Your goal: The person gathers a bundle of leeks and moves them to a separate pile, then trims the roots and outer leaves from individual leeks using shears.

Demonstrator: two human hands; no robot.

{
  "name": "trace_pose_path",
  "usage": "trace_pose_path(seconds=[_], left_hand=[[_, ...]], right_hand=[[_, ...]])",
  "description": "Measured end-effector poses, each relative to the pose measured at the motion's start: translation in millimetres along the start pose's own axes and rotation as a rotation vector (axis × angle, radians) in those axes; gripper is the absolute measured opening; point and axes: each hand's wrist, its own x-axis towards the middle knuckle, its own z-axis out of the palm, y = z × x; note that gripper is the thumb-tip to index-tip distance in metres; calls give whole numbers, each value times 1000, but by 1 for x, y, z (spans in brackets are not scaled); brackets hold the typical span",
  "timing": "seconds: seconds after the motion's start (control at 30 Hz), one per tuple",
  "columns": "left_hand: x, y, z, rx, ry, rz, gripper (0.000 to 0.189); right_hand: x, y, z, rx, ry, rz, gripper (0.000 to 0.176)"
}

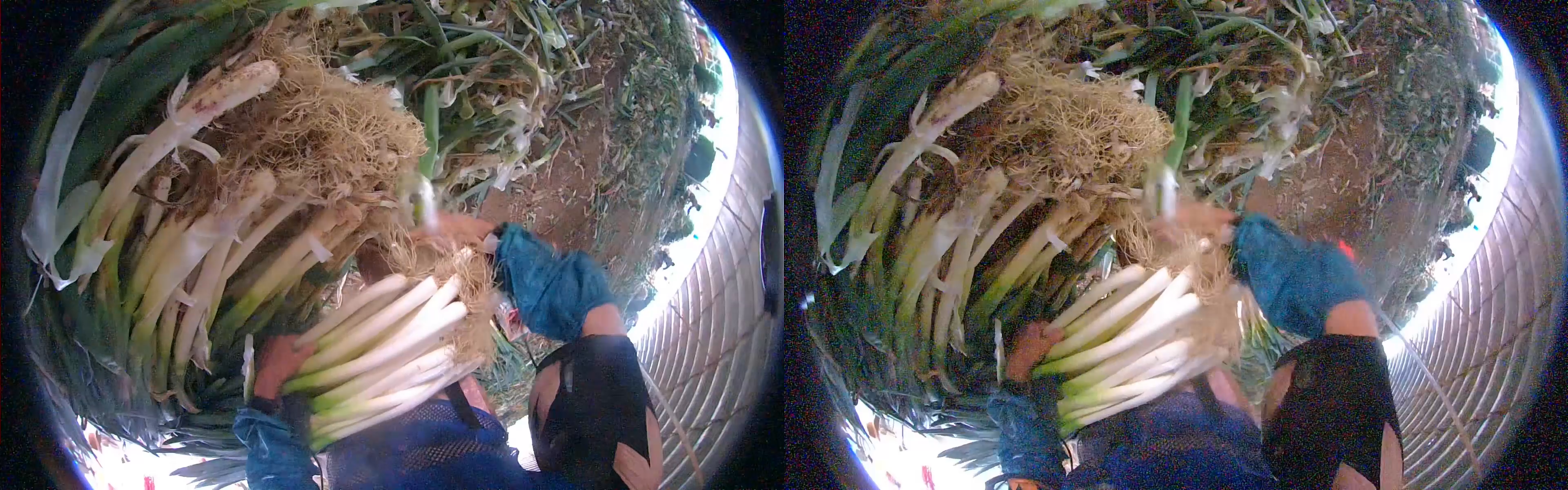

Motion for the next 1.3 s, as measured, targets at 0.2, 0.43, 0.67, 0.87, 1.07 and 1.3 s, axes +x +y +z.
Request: trace_pose_path(seconds=[0.2, 0.43, 0.67, 0.87, 1.07, 1.3], left_hand=[[2, -5, -4, 14, 96, 30, 56], [2, 9, -9, 160, 156, -22, 56], [-10, 10, -16, -2, 82, -56, 51], [-10, -1, -8, -23, 66, 43, 52], [-8, 8, -17, 59, 29, 6, 57], [2, -14, -3, 54, 140, 34, 58]], right_hand=[[-26, -100, -14, -1412, 512, -374, 36], [-22, -127, 11, -1437, 790, -70, 32], [-94, -168, -146, -2071, 1117, 180, 12], [-241, -346, -146, -2008, 1309, 579, 38], [-138, -223, -6, -1746, 132, 62, 46], [-57, -186, 52, -1868, 360, 212, 26]])
